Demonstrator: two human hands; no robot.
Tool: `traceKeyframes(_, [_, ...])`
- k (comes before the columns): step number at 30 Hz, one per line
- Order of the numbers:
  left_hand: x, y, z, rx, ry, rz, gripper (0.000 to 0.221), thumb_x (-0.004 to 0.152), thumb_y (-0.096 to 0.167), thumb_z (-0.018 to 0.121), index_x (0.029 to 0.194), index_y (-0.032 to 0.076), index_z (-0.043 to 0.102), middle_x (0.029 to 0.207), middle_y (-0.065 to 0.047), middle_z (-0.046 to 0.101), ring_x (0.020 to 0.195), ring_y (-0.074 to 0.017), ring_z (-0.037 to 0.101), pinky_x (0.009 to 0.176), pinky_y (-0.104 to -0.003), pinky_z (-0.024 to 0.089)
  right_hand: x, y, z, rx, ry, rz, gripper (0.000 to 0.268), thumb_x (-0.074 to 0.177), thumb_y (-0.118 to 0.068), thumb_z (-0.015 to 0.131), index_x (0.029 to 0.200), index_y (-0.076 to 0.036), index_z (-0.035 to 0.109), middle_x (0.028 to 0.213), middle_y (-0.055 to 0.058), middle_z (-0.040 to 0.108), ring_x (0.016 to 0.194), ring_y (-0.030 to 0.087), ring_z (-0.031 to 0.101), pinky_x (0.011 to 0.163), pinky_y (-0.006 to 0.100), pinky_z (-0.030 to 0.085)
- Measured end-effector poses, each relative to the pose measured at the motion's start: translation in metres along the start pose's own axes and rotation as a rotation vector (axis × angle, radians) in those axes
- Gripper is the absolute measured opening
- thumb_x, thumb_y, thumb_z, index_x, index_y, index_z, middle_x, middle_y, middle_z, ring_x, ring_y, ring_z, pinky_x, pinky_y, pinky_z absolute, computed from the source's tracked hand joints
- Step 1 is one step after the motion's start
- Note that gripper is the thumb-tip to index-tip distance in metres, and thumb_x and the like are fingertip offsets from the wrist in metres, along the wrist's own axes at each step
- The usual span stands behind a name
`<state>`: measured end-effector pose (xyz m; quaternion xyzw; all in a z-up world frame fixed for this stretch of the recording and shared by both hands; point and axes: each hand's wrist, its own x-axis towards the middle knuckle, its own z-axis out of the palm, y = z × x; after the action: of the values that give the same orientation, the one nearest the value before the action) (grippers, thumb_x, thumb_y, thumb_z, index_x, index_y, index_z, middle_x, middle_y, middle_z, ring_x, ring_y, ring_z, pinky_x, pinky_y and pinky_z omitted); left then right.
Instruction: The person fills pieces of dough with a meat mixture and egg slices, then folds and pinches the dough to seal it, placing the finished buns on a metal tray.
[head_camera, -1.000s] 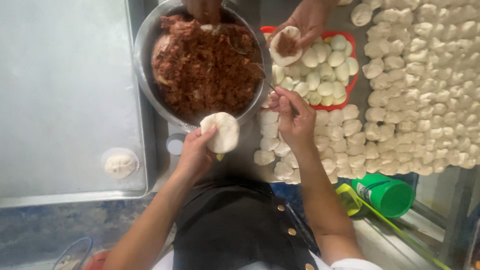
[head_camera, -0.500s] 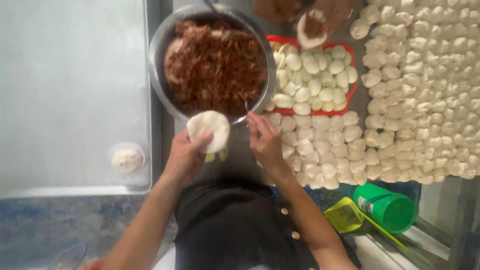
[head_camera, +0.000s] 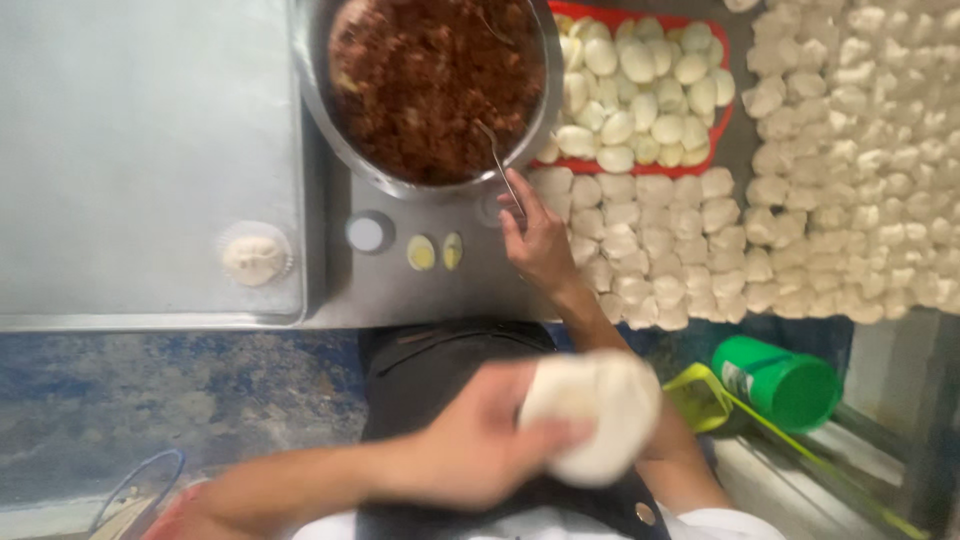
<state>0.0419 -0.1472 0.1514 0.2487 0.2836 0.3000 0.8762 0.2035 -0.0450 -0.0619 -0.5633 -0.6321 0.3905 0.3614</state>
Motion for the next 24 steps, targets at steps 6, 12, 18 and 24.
traceKeyframes(6, [-0.002, 0.000, 0.000, 0.035, -0.041, -0.011, 0.038, 0.104, 0.014, 0.064, 0.138, -0.004, 0.062, 0.119, -0.006, 0.073, 0.110, -0.0104, 0.067, 0.099, -0.027, 0.055, -0.019, 0.006, -0.018, 0.127, -0.010, 0.014, 0.059, 0.102, -0.012, 0.070, 0.153, -0.005, 0.043, 0.116, 0.014, 0.070, 0.099, 0.020, 0.072, 0.083, 0.032, 0.062])
traceKeyframes(12, [0.021, -0.013, -0.056, 0.137, 0.092, 0.072, 0.043, 0.100, 0.023, 0.070, 0.134, -0.002, 0.065, 0.115, -0.009, 0.074, 0.104, -0.0116, 0.068, 0.092, -0.028, 0.057, 0.026, -0.005, 0.012, 0.239, 0.114, -0.064, 0.032, 0.110, -0.015, 0.059, 0.138, -0.001, 0.063, 0.106, 0.009, 0.073, 0.084, 0.013, 0.071, 0.073, 0.027, 0.059])
traceKeyframes(18, [0.015, -0.023, -0.151, -0.051, 0.461, 0.043, 0.041, 0.098, 0.028, 0.064, 0.125, -0.003, 0.066, 0.108, -0.014, 0.077, 0.095, -0.0218, 0.075, 0.089, -0.036, 0.063, 0.024, -0.046, -0.031, 0.125, 0.179, -0.141, 0.026, 0.118, -0.017, 0.054, 0.133, -0.001, 0.069, 0.098, 0.010, 0.074, 0.081, 0.012, 0.068, 0.073, 0.026, 0.058])
traceKeyframes(24, [0.035, -0.046, -0.238, -0.360, 0.739, 0.256, 0.038, 0.099, 0.020, 0.062, 0.127, -0.005, 0.061, 0.117, -0.014, 0.072, 0.104, -0.0233, 0.071, 0.093, -0.039, 0.059, 0.035, -0.071, 0.025, -0.124, -0.131, -0.453, 0.026, 0.112, -0.013, 0.057, 0.132, 0.001, 0.066, 0.105, 0.016, 0.074, 0.086, 0.021, 0.073, 0.074, 0.034, 0.060])
